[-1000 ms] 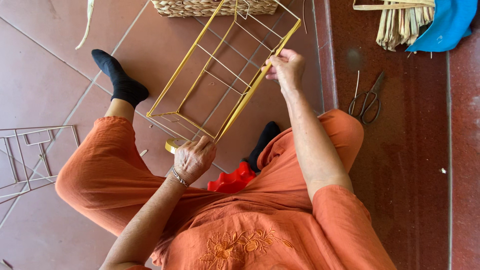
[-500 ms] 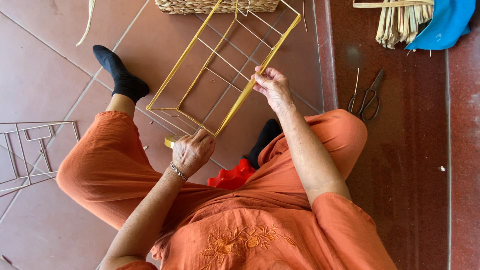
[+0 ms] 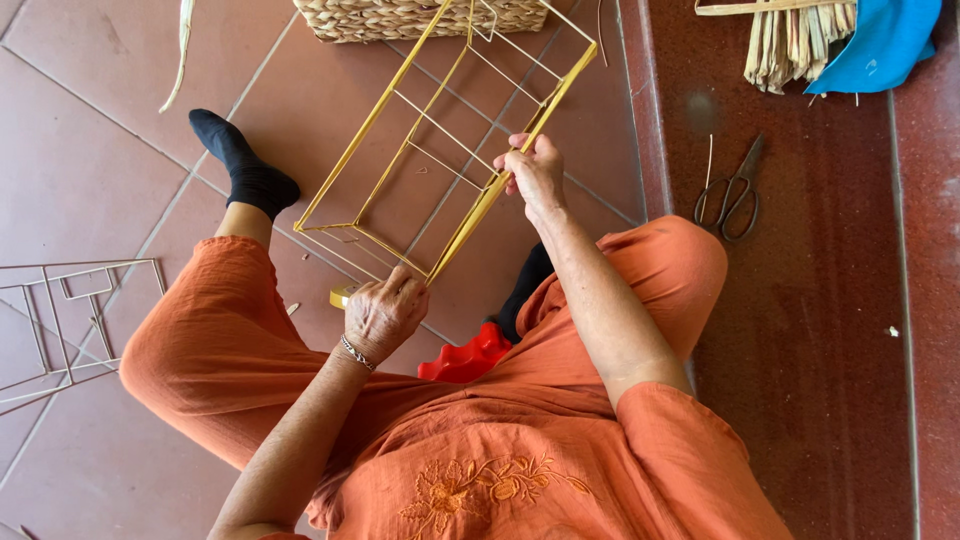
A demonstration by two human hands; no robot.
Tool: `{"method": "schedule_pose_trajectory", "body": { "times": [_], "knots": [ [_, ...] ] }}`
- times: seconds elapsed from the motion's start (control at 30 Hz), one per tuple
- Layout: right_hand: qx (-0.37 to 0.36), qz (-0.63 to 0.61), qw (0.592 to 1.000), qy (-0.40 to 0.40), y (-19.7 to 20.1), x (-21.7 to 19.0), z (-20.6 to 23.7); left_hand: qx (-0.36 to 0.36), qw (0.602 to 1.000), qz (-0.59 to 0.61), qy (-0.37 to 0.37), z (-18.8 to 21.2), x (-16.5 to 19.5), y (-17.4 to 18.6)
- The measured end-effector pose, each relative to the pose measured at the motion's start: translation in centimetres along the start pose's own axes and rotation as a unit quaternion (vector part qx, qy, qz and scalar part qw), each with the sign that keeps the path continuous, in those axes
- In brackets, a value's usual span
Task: The person sits on the floor and wraps yellow tape around the edges of a metal basket frame. They repeatedly pull tape from a roll, press it along the frame's bars, and use scissors to trim excess tape. The person works methodically around the frame, securing the tape to each edge.
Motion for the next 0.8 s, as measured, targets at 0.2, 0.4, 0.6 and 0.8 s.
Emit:
{"method": "schedule_pose_trajectory", "body": {
  "times": [0.2,0.4,0.6,0.8],
  "knots": [
    [-0.103,-0.139,0.979,-0.107,0.2,0.5,0.3,0.009,0.999,-0.016,0.043,-0.4,-1.1,0.6],
    [-0.108,-0.163,0.977,-0.087,0.8,1.1,0.4,-0.002,0.998,0.005,0.062,-0.2,-1.2,0.5],
    [-0.113,-0.096,0.987,-0.065,0.8,0.8,0.1,0.0,0.998,0.021,0.062,0.4,-1.2,0.7],
    [-0.042,-0.067,0.995,-0.059,2.0,-1.9,-3.0,-0.028,0.999,-0.006,0.033,0.4,-0.9,0.6]
  ]
}}
Point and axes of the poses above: each hand's wrist, its own z-axis away from the middle knuckle, its own y-axis out of the back of the hand, x = y × z, the point moved 6 cm from there along -z, towards the middle knuckle, and after that the axes turned 15 degrees about x, right-handed, at the moved point
